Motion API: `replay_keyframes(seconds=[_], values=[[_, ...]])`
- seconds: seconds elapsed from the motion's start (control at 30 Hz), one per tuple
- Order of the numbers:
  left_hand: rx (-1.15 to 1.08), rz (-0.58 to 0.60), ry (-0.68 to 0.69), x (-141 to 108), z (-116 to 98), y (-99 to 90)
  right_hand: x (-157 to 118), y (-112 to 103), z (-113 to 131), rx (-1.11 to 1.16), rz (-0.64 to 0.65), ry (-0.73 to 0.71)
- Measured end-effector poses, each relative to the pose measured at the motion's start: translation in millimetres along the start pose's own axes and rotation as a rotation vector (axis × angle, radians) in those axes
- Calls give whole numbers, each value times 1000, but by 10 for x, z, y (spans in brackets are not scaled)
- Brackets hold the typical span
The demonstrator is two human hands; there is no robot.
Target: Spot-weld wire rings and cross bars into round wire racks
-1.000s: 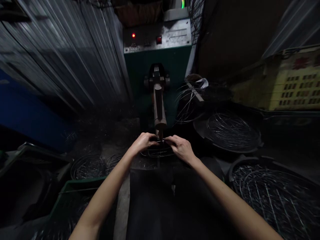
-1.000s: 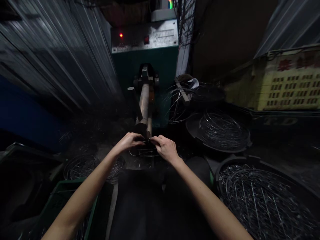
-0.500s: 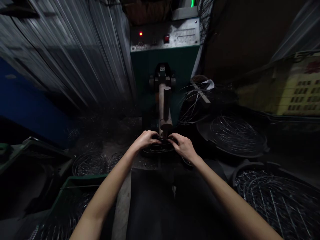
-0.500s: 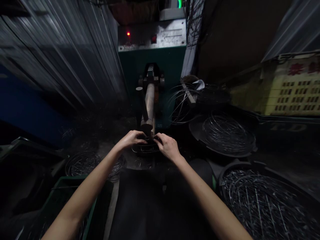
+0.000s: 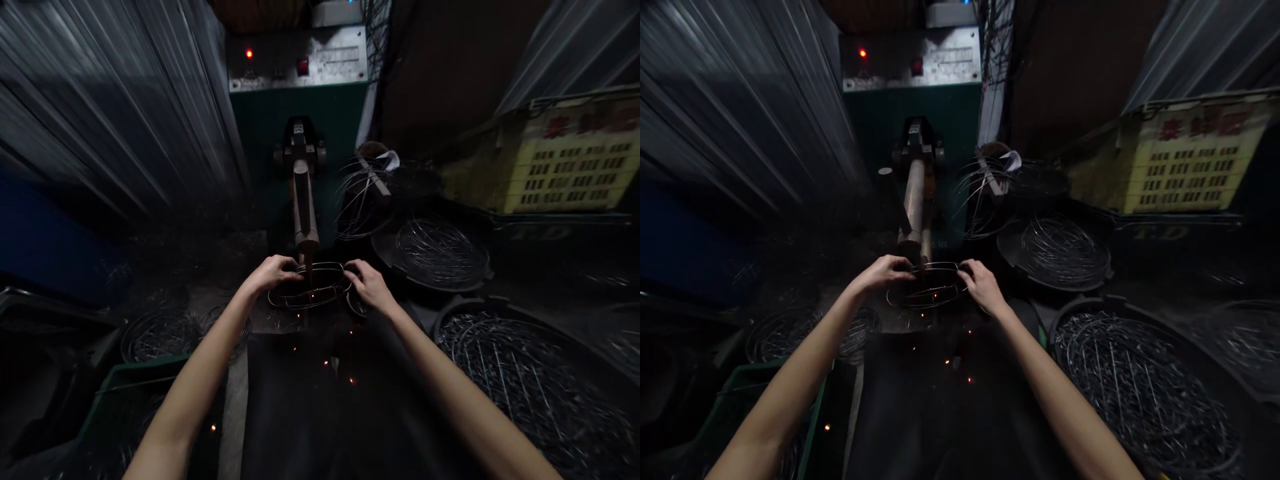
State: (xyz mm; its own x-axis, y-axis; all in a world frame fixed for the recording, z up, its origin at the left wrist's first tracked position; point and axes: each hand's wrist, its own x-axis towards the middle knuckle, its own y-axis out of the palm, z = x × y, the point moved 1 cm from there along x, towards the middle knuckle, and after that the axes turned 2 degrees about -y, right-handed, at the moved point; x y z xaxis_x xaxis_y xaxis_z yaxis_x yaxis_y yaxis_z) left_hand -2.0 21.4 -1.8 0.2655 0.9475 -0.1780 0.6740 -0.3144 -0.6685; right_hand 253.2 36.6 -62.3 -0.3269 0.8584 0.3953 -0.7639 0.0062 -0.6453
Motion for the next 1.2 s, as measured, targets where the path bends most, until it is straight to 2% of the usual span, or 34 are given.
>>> replay_keyframes(seconds=[0.07,0.17,0.23,0.33,0.37,0.43,0.5,0.57,0.7,0.9,1.2], values=[[0,2,2,-21,56,-13,-48,-17,-77,55,65,9],[16,-20,-16,-117,159,-35,-58,-17,27,41,10,-41],[61,-137,-4,-204,178,-38,-53,4,180,-61,-36,-96],[173,-331,87,-283,82,19,-66,73,381,-198,-47,-168],[214,-334,120,-280,33,56,-75,104,425,-221,-43,-187],[272,-249,156,-236,-50,135,-92,162,482,-251,-30,-210],[278,-152,152,-182,-92,192,-97,198,513,-270,-2,-216],[272,-113,142,-151,-97,217,-87,199,537,-275,53,-208],[312,-139,141,-163,-76,220,-43,131,587,-264,171,-187],[286,-158,138,-171,-46,206,37,108,601,-229,101,-147],[275,-146,108,-177,-87,104,147,154,566,-188,103,-163]])
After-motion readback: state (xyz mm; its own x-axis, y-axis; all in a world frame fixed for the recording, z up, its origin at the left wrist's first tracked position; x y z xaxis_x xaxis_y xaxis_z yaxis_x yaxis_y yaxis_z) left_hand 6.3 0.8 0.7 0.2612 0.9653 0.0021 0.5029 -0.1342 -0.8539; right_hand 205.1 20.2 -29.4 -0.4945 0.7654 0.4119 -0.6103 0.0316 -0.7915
